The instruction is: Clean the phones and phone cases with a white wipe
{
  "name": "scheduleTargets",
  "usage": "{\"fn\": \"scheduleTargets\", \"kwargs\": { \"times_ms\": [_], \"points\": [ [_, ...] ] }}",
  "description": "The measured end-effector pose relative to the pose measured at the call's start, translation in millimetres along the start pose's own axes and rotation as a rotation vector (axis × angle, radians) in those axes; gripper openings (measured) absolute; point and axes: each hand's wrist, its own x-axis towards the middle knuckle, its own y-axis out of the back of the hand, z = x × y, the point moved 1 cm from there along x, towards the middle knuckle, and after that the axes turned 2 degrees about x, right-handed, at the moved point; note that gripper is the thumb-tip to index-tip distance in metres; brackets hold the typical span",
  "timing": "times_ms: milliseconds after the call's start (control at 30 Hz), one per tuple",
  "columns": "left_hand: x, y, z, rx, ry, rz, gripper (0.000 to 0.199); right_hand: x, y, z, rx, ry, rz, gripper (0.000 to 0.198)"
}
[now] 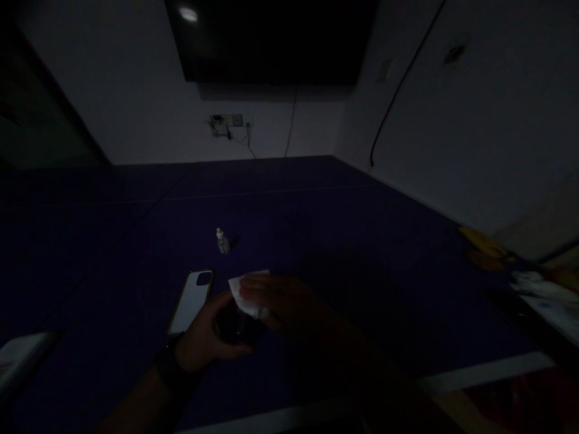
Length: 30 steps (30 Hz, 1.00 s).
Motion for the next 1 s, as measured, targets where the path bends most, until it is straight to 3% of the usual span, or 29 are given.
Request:
{"fn": "scheduleTargets", "kwargs": {
  "times_ms": [67,233,467,667,833,1000],
  "points": [
    [0,-1,-1,-0.007,-0.005,-0.017,0.089,0,-1,3,-0.039,-0.026,0.016,0.043],
    [-3,-1,-5,0.011,0.022,-0.025,0.083,-2,1,-18,-0.005,0.122,-0.028,0.039],
    [-2,-1,-7,-0.005,-0.010,-0.032,0.086,-3,-3,2,-0.108,-0.001,0.067,0.039],
    [-1,-2,-6,-0.010,0.011,-0.055,0.082,-6,-2,-19,-0.077,0.102,-0.048,0.040],
    [1,-2,-2,-0.034,-0.017,-0.055,0.085,-2,-1,-8,-0.130,0.000,0.076,0.038],
    [0,-2,0,-0.027,-0.015,-0.060,0.075,-6,-2,-23,-0.075,0.092,-0.013,0.037]
  ]
}}
